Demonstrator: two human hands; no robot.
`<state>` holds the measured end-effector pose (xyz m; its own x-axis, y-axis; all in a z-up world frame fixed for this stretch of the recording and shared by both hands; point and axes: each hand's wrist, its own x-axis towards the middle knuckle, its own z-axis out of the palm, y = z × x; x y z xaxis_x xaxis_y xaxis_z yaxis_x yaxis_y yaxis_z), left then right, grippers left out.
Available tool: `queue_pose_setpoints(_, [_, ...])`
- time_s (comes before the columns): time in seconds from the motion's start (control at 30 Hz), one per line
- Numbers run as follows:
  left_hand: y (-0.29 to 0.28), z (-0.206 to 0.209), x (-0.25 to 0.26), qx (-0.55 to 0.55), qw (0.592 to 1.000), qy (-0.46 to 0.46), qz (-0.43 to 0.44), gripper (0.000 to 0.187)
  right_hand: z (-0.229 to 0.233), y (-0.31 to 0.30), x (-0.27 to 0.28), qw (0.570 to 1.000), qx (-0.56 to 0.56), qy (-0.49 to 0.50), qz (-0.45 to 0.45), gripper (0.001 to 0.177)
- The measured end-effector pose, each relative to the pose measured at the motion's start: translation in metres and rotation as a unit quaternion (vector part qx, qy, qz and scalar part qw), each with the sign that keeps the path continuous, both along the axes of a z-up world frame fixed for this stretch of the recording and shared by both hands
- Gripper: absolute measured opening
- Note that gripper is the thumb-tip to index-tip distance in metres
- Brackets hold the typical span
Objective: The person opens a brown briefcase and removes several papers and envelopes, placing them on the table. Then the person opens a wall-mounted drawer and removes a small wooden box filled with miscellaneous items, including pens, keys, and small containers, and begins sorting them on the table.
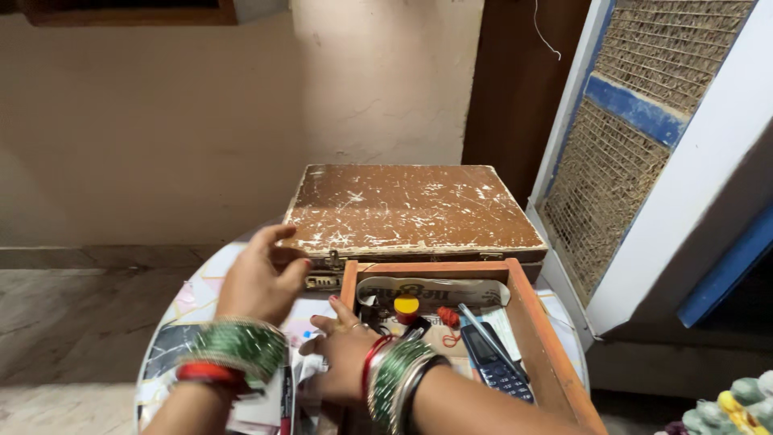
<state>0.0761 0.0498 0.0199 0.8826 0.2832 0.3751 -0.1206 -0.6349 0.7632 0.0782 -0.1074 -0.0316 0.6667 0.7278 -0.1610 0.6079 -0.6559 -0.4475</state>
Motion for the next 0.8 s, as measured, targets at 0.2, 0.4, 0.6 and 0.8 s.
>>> queue_pose_setpoints(0.2, [-0.058,-0.003,-0.073,-0.087,0.995,0.045,0.022,0.04,0.012,-0.062,0.017,0.972,0.2,0.081,-0.091,0.05])
queue_pose_setpoints(0.4, [-0.078,-0.032,-0.099,0.042,0.994,0.092,0.039,0.044,0.009,-0.124,-0.011,0.992,0.085,0.061,-0.073,0.047])
queue_pose_setpoints(0.6, [-0.079,-0.052,-0.096,0.147,0.982,0.107,-0.047,0.054,-0.014,-0.12,-0.041,0.992,0.002,-0.055,0.117,0.049])
queue_pose_setpoints(0.8, [-0.076,-0.06,-0.088,0.119,0.988,0.079,-0.054,0.05,-0.017,-0.108,-0.044,0.975,-0.014,-0.088,0.205,0.046])
